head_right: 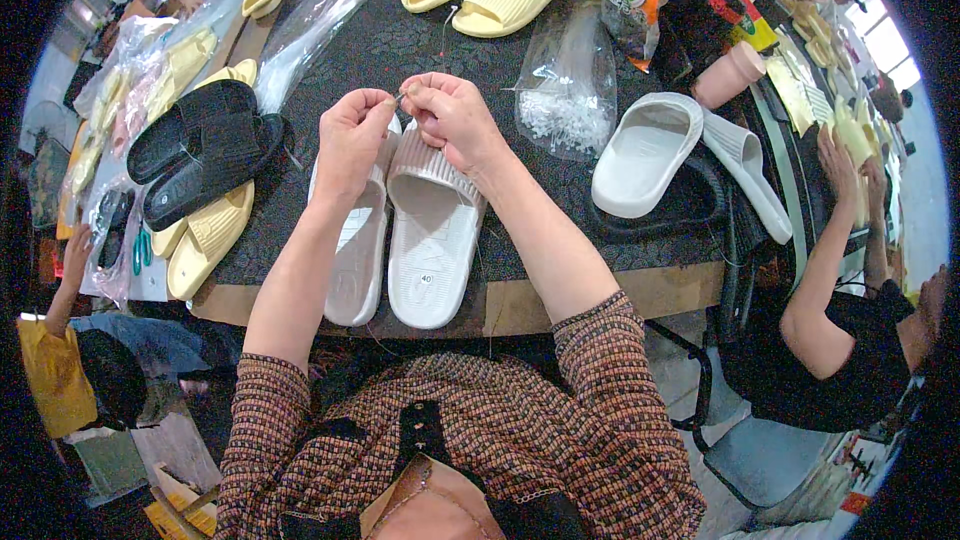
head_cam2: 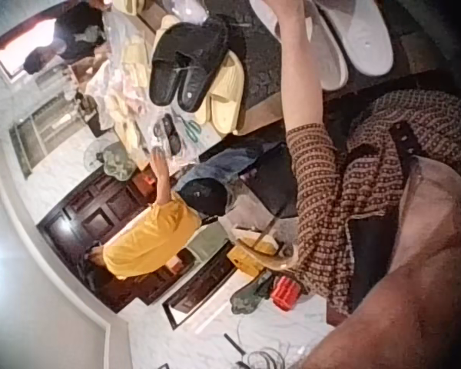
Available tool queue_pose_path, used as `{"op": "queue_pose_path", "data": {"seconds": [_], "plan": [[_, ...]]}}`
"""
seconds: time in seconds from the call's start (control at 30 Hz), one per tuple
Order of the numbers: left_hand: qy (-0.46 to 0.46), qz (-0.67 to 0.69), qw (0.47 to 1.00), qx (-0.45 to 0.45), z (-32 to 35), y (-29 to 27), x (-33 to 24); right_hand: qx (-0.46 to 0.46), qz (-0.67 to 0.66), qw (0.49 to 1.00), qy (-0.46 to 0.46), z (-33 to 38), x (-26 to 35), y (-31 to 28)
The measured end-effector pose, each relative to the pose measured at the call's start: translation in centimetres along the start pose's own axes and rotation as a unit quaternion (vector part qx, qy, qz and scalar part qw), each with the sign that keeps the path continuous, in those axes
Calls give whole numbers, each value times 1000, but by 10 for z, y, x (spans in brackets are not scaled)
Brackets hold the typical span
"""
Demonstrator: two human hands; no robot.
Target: The person fastens pairs of slippers together by hand, threading plastic fasteners through the slippers to connect each pair, locking the fasteners, and placing the connected slippers on the table.
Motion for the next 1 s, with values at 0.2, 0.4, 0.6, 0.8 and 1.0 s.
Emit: {"op": "queue_pose_path", "data": {"seconds": [0.2, 0.4, 0.6, 0.8, 1.0], "plan": [[-3, 6, 1000, -6, 0, -1, 1, -2, 9, 1000, 0, -1, -1, 0], [-3, -20, 1000, -7, 1, 0, -4, -13, 22, 1000, -4, -2, 1, 3], [5, -8, 1000, -17, -1, -1, 0, -19, 29, 999, 0, -3, 0, 3], [5, -17, 1000, -11, -1, 0, 0, -30, 40, 999, 2, -2, 0, 4], [0, -15, 1000, -4, -2, 0, 1, -22, 48, 999, 8, -3, 1, 4]]}}
Point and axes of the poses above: each hand's wrist, its own z-axis away from the middle knuckle, its own y-axis out of the palm, x = y × z, the point moved 2 cm from there along -z, towards the middle knuckle, and after that the axes turned 14 degrees about x, right-handed, at the moved point
